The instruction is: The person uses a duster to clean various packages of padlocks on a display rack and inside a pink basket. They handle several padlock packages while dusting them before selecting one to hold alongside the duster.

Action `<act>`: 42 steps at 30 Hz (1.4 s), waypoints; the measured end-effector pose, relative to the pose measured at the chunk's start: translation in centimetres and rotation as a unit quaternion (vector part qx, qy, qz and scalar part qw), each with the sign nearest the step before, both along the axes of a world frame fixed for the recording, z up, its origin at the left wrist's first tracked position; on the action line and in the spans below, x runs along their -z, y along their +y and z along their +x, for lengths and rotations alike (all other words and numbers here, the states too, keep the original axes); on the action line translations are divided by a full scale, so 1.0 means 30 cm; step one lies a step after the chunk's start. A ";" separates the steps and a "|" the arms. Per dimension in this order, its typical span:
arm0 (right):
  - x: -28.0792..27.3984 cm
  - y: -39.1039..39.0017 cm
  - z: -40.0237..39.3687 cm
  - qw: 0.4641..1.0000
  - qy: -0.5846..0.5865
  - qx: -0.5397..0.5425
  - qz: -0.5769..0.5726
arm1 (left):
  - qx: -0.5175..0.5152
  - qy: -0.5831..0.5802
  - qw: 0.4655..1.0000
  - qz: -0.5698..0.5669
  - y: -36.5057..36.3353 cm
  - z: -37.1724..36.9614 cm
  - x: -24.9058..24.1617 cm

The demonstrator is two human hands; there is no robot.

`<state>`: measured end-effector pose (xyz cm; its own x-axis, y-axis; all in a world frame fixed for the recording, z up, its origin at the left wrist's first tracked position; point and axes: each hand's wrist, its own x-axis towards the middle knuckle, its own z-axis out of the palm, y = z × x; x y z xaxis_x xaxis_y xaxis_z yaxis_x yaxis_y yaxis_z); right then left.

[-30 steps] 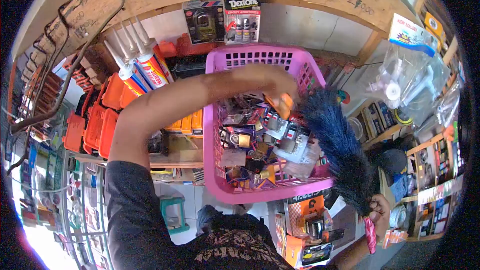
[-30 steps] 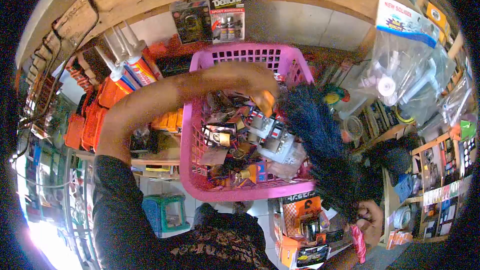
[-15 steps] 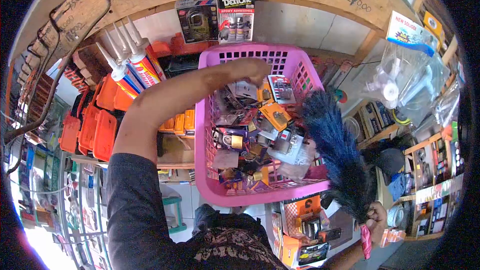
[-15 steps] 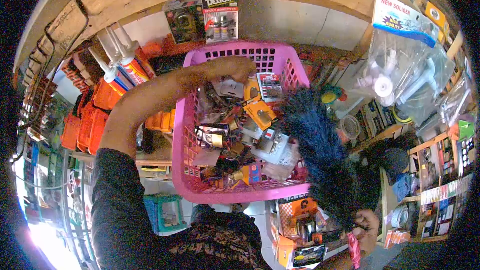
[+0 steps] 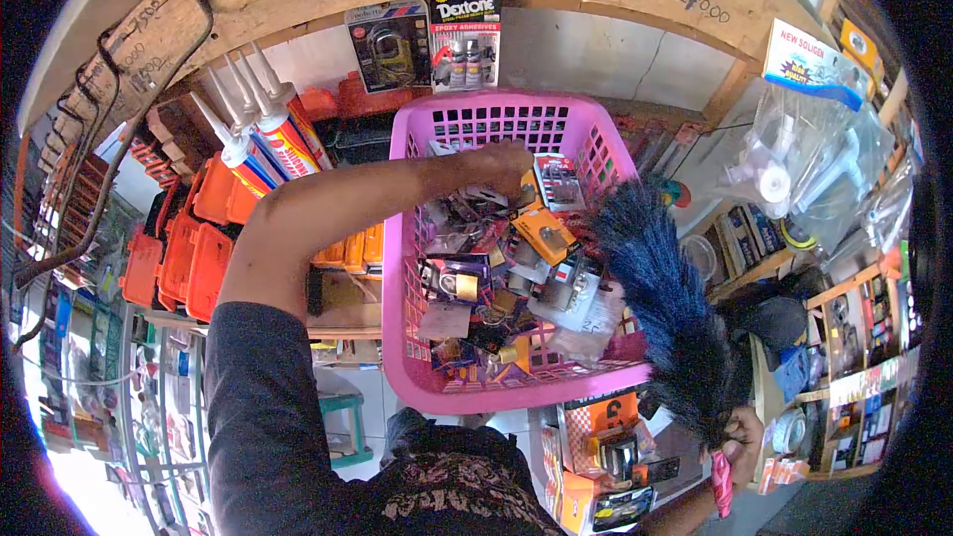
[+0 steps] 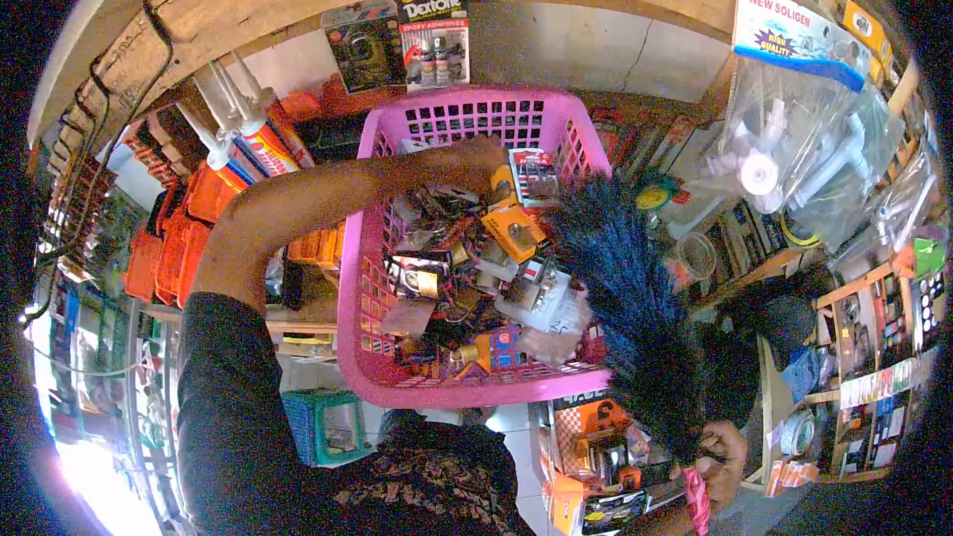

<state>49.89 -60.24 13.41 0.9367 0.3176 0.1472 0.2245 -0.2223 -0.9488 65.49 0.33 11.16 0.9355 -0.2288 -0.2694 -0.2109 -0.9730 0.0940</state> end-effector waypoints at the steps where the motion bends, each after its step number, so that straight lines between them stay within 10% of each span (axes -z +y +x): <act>1: -0.018 0.018 -0.009 1.000 0.000 -0.001 0.000 | 0.018 -0.037 0.999 -0.033 0.026 0.021 0.051; 7: -0.033 0.076 -0.007 0.998 -0.007 0.009 0.067 | -0.075 0.048 0.990 -0.105 -0.019 -0.028 -0.055; 26: 0.004 0.001 0.026 0.995 -0.081 0.064 0.016 | -0.145 -0.212 0.963 0.081 -0.101 -0.150 -0.230; 31: 0.042 -0.064 0.061 0.972 -0.218 0.040 -0.073 | -0.054 -0.256 0.965 0.012 -0.001 -0.167 -0.178; 33: -0.014 -0.067 0.034 0.997 -0.005 0.036 -0.062 | -0.054 -0.241 0.969 0.004 0.016 -0.160 -0.173; 42: 0.065 -0.021 0.027 0.994 -0.065 -0.041 0.075 | -0.109 -0.305 0.925 -0.198 0.047 -0.257 -0.309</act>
